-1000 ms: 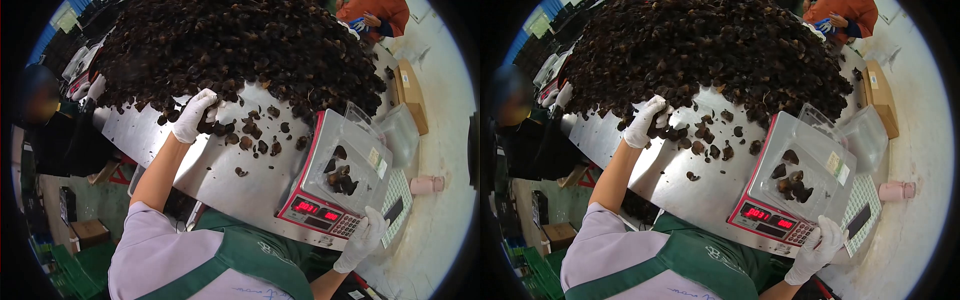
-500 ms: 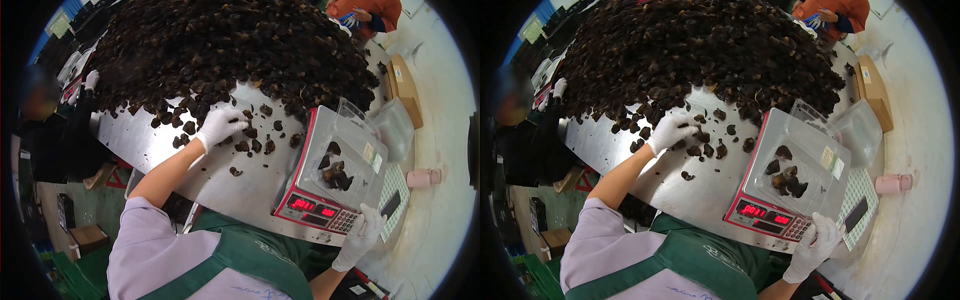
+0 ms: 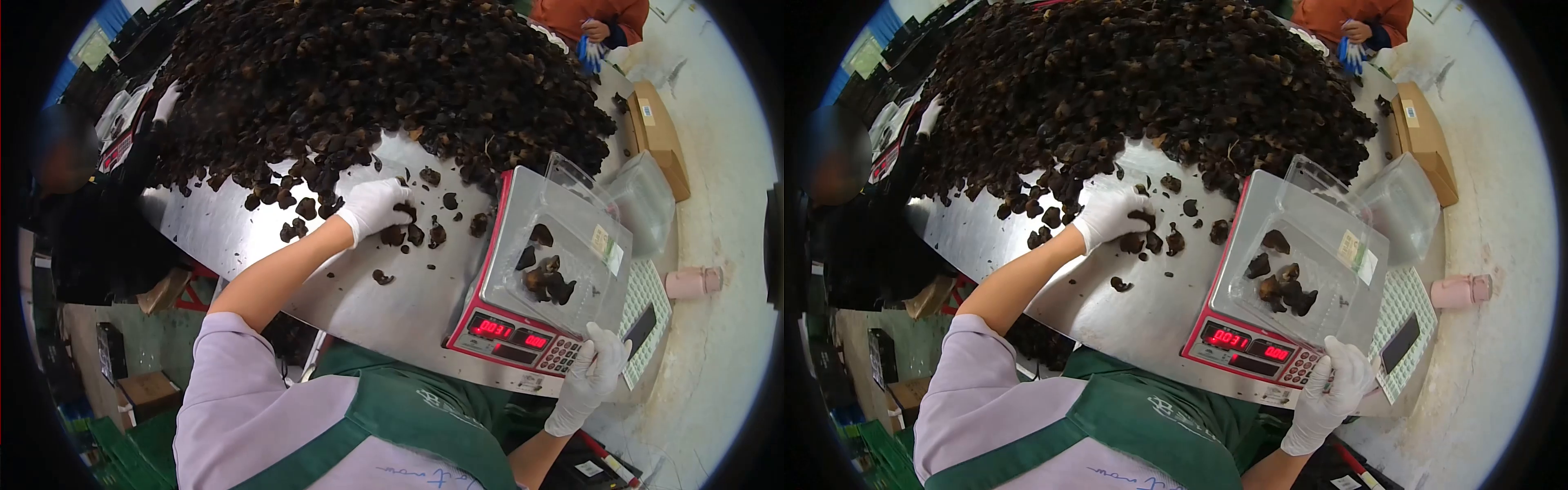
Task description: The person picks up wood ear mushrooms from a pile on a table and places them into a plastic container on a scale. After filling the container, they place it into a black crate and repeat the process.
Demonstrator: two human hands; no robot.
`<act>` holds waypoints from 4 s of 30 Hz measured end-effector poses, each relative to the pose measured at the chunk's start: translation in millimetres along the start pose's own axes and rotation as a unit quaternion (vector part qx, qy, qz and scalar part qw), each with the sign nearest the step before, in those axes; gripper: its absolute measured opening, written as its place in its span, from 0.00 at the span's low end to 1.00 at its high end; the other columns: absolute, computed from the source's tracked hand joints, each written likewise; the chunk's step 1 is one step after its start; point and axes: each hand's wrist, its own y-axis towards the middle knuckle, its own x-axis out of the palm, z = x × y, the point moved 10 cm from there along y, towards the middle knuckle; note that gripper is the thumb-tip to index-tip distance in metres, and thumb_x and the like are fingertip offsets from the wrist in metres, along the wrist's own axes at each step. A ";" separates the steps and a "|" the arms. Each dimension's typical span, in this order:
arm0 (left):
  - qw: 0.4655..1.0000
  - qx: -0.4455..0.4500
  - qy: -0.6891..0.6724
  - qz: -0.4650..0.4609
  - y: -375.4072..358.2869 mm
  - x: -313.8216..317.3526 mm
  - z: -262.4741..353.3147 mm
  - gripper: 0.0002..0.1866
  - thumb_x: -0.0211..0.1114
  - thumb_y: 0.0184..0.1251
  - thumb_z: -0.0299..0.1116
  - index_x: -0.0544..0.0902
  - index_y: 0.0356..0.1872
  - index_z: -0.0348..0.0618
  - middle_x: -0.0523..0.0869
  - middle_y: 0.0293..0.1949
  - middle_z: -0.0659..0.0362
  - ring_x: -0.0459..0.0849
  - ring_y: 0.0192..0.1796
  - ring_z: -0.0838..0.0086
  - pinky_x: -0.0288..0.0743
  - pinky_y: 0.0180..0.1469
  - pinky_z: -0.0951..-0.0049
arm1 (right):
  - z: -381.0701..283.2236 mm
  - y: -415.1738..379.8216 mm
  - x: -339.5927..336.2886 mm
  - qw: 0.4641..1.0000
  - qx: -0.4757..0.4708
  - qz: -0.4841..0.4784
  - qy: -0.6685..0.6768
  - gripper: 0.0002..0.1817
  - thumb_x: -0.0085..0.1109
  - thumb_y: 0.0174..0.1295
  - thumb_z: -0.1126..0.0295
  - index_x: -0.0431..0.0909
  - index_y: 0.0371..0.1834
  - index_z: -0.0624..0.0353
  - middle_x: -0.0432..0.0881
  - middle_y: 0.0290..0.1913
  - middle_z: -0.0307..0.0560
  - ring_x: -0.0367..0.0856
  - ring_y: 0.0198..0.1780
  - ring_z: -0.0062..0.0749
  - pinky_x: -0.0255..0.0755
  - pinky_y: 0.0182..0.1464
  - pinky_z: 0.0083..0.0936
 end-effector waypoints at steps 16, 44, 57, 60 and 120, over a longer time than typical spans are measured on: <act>0.991 -0.078 0.020 0.106 37.0 -36.5 12.0 0.13 0.73 0.60 0.42 0.88 0.43 0.51 0.88 0.38 0.54 0.88 0.44 0.58 0.80 0.45 0.59 | 6.9 -0.4 -4.7 1.000 0.008 0.007 -0.014 0.09 0.62 0.67 0.74 0.84 0.49 0.56 0.82 0.43 0.43 0.80 0.51 0.41 0.56 0.75 0.55; 0.957 0.019 -0.210 0.200 60.5 -37.6 88.8 0.04 0.69 0.65 0.27 0.85 0.39 0.41 0.86 0.37 0.55 0.87 0.39 0.67 0.79 0.43 0.69 | -1.3 -8.6 9.9 0.998 0.022 -0.037 0.038 0.17 0.66 0.60 0.71 0.85 0.53 0.47 0.81 0.54 0.40 0.75 0.61 0.45 0.55 0.73 0.56; 0.776 0.032 -0.629 0.034 71.9 -56.6 236.7 0.04 0.68 0.72 0.33 0.84 0.42 0.45 0.79 0.32 0.72 0.73 0.34 0.89 0.69 0.38 0.84 | -7.3 84.0 55.7 0.987 -0.098 -0.091 0.087 0.09 0.65 0.60 0.72 0.86 0.43 0.52 0.82 0.34 0.43 0.81 0.42 0.42 0.72 0.48 0.39; 0.759 -0.014 -0.650 0.032 76.4 -48.0 223.7 0.04 0.68 0.72 0.34 0.84 0.40 0.47 0.79 0.32 0.73 0.71 0.34 0.90 0.66 0.36 0.84 | -25.7 99.3 90.4 0.969 -0.158 -0.180 0.055 0.06 0.65 0.59 0.69 0.85 0.39 0.52 0.82 0.33 0.45 0.82 0.41 0.44 0.73 0.46 0.41; 0.959 -0.068 -0.104 0.254 -121.9 -47.6 -16.2 0.06 0.69 0.63 0.28 0.82 0.40 0.45 0.85 0.42 0.55 0.85 0.43 0.59 0.79 0.43 0.64 | -187.3 -88.0 174.7 0.905 -0.181 -0.270 0.274 0.15 0.66 0.58 0.73 0.83 0.50 0.50 0.83 0.37 0.40 0.81 0.37 0.40 0.74 0.39 0.39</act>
